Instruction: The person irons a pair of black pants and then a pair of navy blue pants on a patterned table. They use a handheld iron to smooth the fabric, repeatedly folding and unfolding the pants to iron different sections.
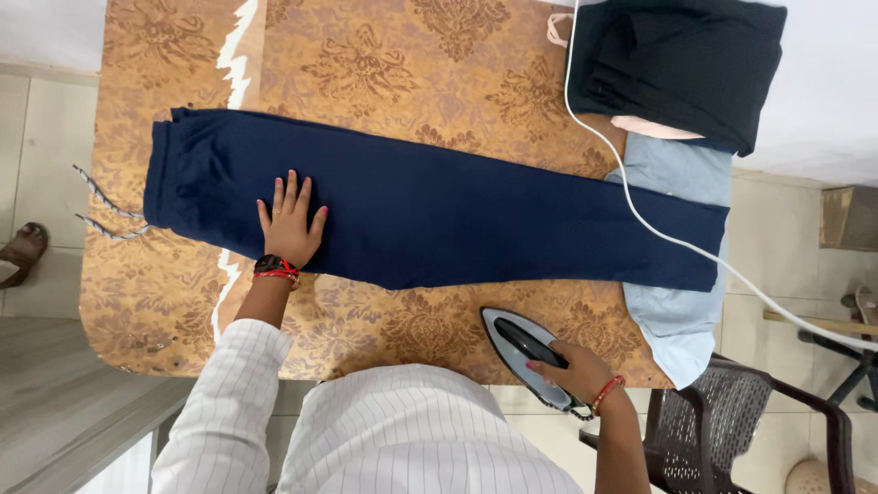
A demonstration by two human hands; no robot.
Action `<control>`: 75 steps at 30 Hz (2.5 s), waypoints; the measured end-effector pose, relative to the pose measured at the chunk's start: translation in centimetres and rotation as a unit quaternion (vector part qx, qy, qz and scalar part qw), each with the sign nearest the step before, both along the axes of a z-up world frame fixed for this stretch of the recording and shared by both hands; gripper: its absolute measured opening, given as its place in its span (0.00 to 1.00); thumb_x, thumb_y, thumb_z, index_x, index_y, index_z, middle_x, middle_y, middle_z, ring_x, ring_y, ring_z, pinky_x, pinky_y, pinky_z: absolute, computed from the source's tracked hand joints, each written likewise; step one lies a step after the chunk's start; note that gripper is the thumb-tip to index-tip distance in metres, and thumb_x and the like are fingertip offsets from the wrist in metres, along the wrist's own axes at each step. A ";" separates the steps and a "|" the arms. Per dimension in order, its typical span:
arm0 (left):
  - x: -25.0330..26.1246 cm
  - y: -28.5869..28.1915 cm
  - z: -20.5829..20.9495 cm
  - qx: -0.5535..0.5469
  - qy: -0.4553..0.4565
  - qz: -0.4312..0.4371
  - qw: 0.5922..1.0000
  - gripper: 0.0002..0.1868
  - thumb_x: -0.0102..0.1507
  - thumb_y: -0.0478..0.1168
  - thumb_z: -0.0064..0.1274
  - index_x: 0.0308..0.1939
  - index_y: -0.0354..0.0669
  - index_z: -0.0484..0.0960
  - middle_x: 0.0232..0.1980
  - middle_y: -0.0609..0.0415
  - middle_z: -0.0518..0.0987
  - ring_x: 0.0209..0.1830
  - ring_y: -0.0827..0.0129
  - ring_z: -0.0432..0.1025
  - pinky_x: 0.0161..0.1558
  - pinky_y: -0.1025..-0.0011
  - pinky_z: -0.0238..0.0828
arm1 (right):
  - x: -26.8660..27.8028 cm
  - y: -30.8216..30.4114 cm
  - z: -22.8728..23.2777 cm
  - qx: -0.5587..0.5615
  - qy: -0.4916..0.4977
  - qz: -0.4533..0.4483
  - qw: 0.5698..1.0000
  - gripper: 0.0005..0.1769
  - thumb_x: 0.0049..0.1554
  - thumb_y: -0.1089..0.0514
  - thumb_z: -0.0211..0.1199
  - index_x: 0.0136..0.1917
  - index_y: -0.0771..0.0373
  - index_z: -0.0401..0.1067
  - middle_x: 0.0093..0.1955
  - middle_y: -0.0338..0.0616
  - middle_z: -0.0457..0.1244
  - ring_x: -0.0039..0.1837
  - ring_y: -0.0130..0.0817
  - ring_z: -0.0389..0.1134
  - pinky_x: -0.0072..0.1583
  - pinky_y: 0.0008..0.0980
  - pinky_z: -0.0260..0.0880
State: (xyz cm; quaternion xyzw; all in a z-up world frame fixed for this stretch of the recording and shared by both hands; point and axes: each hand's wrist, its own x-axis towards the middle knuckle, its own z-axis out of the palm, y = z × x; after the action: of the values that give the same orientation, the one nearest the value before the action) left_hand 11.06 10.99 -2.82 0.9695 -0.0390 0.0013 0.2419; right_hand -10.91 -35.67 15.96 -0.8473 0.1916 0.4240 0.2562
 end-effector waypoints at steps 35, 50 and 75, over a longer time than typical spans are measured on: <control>2.1 9.7 1.8 0.039 -0.067 0.145 0.986 0.28 0.73 0.51 0.44 0.78 0.61 0.68 0.86 0.51 0.51 0.86 0.53 0.43 0.78 0.38 0.29 | 22.1 28.4 -6.8 0.041 -0.232 -0.134 0.963 0.31 0.57 0.31 0.60 0.44 0.64 0.72 0.29 0.44 0.69 0.31 0.32 0.74 0.40 0.32 0.73; 4.6 -8.1 -1.2 0.022 -0.051 -0.020 0.998 0.33 0.71 0.57 0.39 0.80 0.59 0.60 0.85 0.57 0.48 0.85 0.56 0.40 0.76 0.34 0.25 | 19.0 16.6 -8.8 -0.071 -0.292 -0.188 0.935 0.33 0.59 0.29 0.59 0.43 0.64 0.73 0.30 0.47 0.68 0.38 0.42 0.73 0.44 0.38 0.71; 2.6 -21.6 -1.2 -0.004 -0.092 -0.002 0.996 0.35 0.72 0.52 0.43 0.83 0.50 0.59 0.87 0.48 0.49 0.88 0.53 0.39 0.75 0.29 0.23 | 13.7 -3.5 -7.2 -0.100 -0.324 -0.246 0.908 0.35 0.60 0.28 0.59 0.44 0.66 0.73 0.32 0.48 0.69 0.38 0.41 0.74 0.45 0.39 0.71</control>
State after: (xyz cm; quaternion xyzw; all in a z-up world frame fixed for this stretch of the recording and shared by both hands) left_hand 13.69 -10.59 -4.01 0.9643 -0.0634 0.0899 0.2409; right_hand 2.75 -39.21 8.71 -0.8853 0.3415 0.0286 0.3143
